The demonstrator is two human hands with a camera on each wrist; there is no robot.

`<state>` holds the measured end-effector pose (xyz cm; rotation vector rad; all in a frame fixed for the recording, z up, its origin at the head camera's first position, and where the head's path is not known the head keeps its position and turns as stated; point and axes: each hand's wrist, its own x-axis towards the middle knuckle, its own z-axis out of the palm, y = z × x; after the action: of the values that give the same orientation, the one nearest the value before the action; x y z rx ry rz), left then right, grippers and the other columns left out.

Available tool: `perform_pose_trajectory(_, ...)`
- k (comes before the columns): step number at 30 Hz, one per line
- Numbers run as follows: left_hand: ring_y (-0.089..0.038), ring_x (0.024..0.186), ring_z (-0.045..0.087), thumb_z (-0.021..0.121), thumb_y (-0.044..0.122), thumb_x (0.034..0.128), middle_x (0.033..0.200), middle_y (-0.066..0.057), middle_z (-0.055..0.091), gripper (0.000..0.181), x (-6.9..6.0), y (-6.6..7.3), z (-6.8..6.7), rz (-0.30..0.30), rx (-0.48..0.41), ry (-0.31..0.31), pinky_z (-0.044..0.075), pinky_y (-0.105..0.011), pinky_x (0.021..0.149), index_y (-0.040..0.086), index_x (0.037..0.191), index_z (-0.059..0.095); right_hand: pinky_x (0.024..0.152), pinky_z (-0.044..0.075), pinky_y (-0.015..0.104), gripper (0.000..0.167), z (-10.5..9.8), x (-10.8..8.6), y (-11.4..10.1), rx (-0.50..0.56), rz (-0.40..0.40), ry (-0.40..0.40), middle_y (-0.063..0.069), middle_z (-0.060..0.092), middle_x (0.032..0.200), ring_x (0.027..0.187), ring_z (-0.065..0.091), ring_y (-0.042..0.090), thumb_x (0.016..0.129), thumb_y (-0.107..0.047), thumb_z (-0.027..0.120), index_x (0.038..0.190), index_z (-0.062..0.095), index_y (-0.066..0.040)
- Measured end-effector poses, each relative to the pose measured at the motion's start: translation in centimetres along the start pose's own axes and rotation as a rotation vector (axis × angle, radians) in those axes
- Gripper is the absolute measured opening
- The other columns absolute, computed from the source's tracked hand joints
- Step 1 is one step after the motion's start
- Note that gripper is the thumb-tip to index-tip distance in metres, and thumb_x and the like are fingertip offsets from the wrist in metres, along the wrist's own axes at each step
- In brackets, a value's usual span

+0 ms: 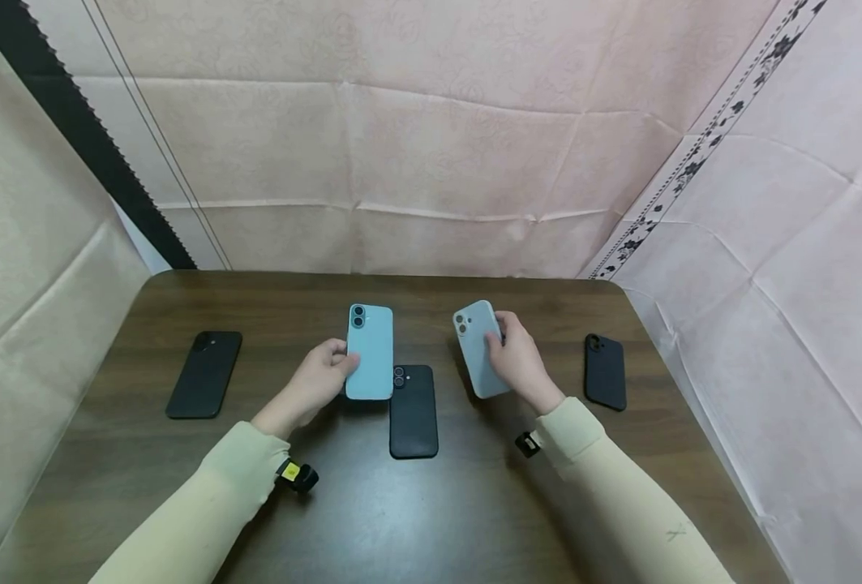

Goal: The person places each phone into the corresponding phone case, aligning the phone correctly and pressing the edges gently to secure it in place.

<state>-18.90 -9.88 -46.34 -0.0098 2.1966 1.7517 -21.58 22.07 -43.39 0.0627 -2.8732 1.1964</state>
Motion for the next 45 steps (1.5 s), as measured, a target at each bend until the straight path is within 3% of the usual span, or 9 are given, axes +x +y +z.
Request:
perform_pose_trajectory(7, -0.024, 0.096, 0.062, 0.046, 0.022, 0.1038, 0.119, -0.017, 0.062, 0.031, -0.2, 0.1, 0.9, -0.001, -0.038, -0.027, 0.053, -0.035, 0.079, 0.001, 0.127, 0.045, 0.075, 0.052, 0.043, 0.036, 1.2, -0.8, -2.5, 0.203, -0.048, -0.074, 0.014, 0.066, 0.113, 0.095, 0.064, 0.024, 0.102, -0.017, 0.05, 0.135, 0.043, -0.005)
perform_pose_trajectory(12, -0.024, 0.099, 0.062, 0.047, 0.021, 0.1033, 0.12, -0.017, 0.062, 0.03, -0.2, 0.0, 1.5, -0.007, -0.055, -0.048, 0.053, -0.037, 0.081, 0.002, 0.127, 0.045, 0.074, 0.053, 0.042, 0.035, 2.1, -1.3, -3.9, 0.353, 0.036, -0.136, 0.011, 0.067, 0.11, 0.092, 0.064, 0.024, 0.101, -0.02, 0.052, 0.134, 0.046, -0.01)
perform_pose_trajectory(19, -0.025, 0.103, 0.064, 0.049, 0.019, 0.1028, 0.119, -0.014, 0.064, 0.028, -0.5, 0.3, 2.3, -0.007, -0.188, -0.118, 0.053, -0.041, 0.086, 0.005, 0.127, 0.045, 0.078, 0.052, 0.041, 0.037, 3.4, -1.4, -4.7, 0.509, 0.158, -0.191, 0.008, 0.067, 0.112, 0.097, 0.061, 0.024, 0.101, -0.024, 0.053, 0.136, 0.045, -0.016)
perform_pose_trajectory(28, -0.027, 0.105, 0.064, 0.049, 0.016, 0.1025, 0.119, -0.013, 0.064, 0.027, -0.9, 0.8, 2.7, 0.024, -0.281, -0.186, 0.053, -0.041, 0.087, 0.006, 0.127, 0.044, 0.088, 0.046, 0.047, 0.036, 4.1, -1.6, -5.0, 0.556, 0.177, -0.162, 0.005, 0.065, 0.116, 0.104, 0.058, 0.025, 0.101, -0.024, 0.053, 0.136, 0.046, -0.018)
perform_pose_trajectory(45, -0.029, 0.104, 0.064, 0.042, 0.012, 0.1045, 0.123, -0.017, 0.062, 0.027, -0.9, 1.4, 3.2, 0.038, -0.316, -0.25, 0.052, -0.041, 0.088, 0.002, 0.13, 0.041, 0.092, 0.042, 0.048, 0.039, 4.9, -1.9, -5.4, 0.561, 0.213, -0.258, 0.007, 0.063, 0.116, 0.11, 0.054, 0.025, 0.103, -0.029, 0.048, 0.141, 0.041, -0.019)
